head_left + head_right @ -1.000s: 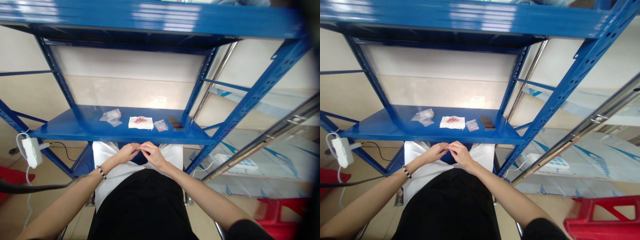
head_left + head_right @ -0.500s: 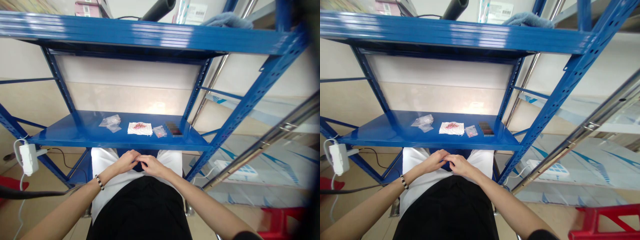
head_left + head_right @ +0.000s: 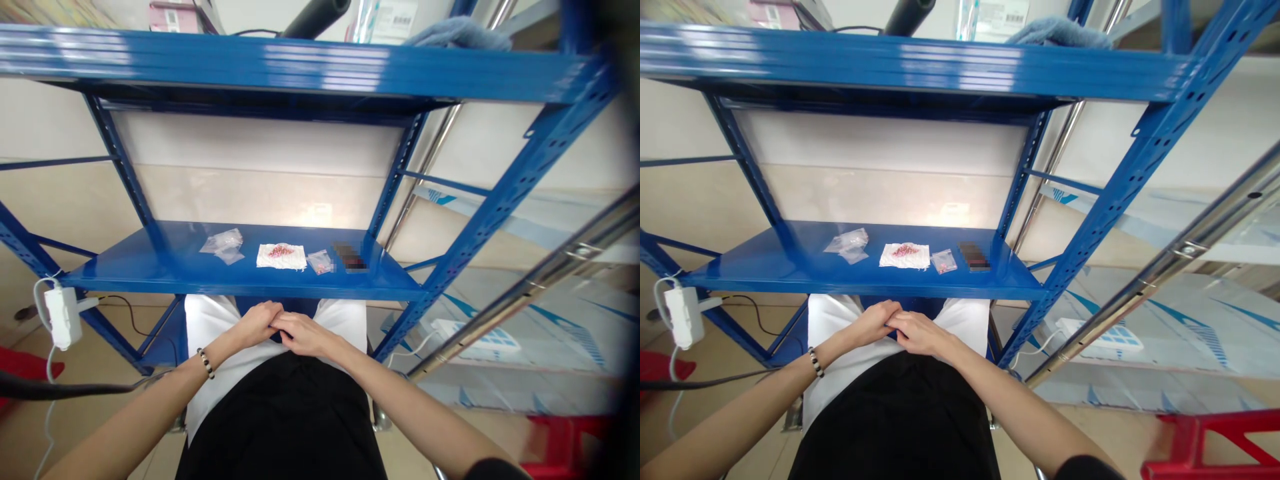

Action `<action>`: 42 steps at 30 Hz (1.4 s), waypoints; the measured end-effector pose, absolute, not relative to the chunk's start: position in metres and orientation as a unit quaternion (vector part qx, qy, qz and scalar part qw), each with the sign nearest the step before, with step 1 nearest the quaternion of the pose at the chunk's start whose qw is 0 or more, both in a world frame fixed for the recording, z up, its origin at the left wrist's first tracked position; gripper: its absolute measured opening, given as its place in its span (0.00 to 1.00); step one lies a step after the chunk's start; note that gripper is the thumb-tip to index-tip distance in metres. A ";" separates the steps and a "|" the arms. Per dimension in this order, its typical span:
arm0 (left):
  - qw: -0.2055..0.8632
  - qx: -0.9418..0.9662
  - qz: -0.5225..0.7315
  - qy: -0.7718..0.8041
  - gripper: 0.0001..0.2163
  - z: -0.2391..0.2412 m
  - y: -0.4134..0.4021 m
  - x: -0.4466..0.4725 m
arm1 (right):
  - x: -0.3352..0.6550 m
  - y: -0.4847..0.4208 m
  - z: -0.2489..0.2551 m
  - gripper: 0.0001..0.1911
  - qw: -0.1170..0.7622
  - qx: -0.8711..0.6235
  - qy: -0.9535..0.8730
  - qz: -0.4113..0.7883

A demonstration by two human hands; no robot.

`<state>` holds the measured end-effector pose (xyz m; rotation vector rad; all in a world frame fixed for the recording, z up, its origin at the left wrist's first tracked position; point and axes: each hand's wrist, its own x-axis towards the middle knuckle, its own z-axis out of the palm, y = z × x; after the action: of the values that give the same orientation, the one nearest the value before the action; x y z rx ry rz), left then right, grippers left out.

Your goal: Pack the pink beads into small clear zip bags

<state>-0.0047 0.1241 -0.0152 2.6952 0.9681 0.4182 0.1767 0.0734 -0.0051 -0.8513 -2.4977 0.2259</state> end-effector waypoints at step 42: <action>0.125 0.854 0.320 0.391 0.10 -0.005 0.151 -0.038 | 0.179 0.059 0.013 0.28 0.312 -0.352 -0.878 0.092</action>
<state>-0.0379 0.1513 -0.0051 2.4888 1.1402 0.9319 0.1786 0.0591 0.0133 -0.9296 -2.3164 0.2423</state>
